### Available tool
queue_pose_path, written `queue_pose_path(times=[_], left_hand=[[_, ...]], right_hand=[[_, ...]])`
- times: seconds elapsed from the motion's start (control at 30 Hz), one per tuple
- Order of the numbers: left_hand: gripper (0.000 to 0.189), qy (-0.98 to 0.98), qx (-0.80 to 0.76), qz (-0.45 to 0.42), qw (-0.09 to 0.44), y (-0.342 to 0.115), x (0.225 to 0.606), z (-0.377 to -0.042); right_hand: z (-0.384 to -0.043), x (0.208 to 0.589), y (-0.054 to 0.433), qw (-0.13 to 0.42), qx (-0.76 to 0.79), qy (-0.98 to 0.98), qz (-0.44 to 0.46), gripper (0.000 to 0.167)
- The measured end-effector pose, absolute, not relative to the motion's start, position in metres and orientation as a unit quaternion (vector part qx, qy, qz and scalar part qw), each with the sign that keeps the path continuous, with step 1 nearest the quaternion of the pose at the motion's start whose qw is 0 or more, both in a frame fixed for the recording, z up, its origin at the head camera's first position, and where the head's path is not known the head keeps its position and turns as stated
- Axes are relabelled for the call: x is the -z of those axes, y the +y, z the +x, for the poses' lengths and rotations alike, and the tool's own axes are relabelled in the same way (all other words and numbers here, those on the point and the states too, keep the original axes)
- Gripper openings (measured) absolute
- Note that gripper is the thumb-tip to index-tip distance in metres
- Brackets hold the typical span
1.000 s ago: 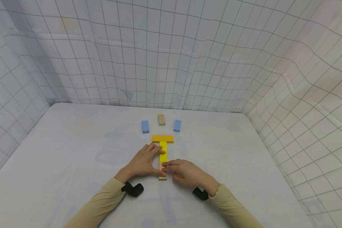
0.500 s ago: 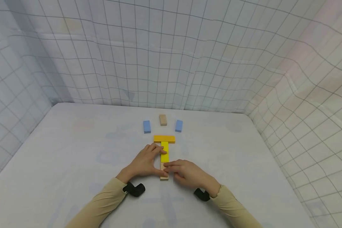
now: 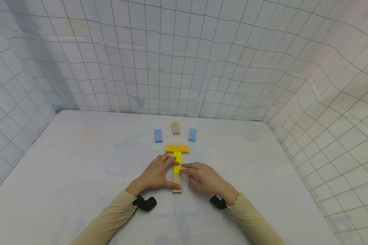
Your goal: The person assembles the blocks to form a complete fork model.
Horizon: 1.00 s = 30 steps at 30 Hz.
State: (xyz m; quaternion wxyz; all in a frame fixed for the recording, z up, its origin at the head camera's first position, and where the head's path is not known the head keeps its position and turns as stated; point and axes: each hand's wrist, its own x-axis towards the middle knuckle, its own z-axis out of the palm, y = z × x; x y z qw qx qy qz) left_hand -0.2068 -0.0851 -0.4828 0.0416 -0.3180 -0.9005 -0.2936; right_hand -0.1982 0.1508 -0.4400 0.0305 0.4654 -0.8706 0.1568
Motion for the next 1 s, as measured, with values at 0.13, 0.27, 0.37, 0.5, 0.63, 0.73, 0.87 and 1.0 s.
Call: queue_pose_path(times=[0.13,0.27,0.37,0.5,0.63,0.73,0.87,1.0], left_hand=[[0.083,-0.902,0.291,-0.315,0.04,-0.085,0.482,-0.207],[0.083,-0.903,0.289,-0.316,0.037,-0.084,0.481,-0.207],[0.082,-0.903,0.29,-0.316,0.033,-0.084,0.481,-0.207],[0.081,-0.902,0.292,-0.316,0.033,-0.086,0.481,-0.206],[0.082,-0.901,0.294,-0.317,0.035,-0.086,0.481,-0.206],[0.083,-0.902,0.294,-0.316,0.032,-0.087,0.481,-0.207],[0.083,-0.902,0.295,-0.315,0.032,-0.087,0.482,-0.207],[0.081,-0.897,0.298,-0.322,0.048,-0.086,0.483,-0.207]], right_hand=[[-0.209,0.439,0.152,0.078,-0.157,-0.879,0.443,0.035],[-0.222,0.44,0.153,0.122,-0.159,-0.889,0.413,0.036],[-0.231,0.439,0.151,0.137,-0.164,-0.897,0.388,0.036],[-0.244,0.439,0.148,0.135,-0.172,-0.909,0.355,0.034],[-0.256,0.44,0.146,0.126,-0.172,-0.919,0.331,0.036],[-0.264,0.441,0.145,0.117,-0.166,-0.927,0.315,0.038],[-0.273,0.442,0.144,0.097,-0.163,-0.937,0.293,0.038],[-0.28,0.442,0.143,0.071,-0.154,-0.947,0.272,0.04]])
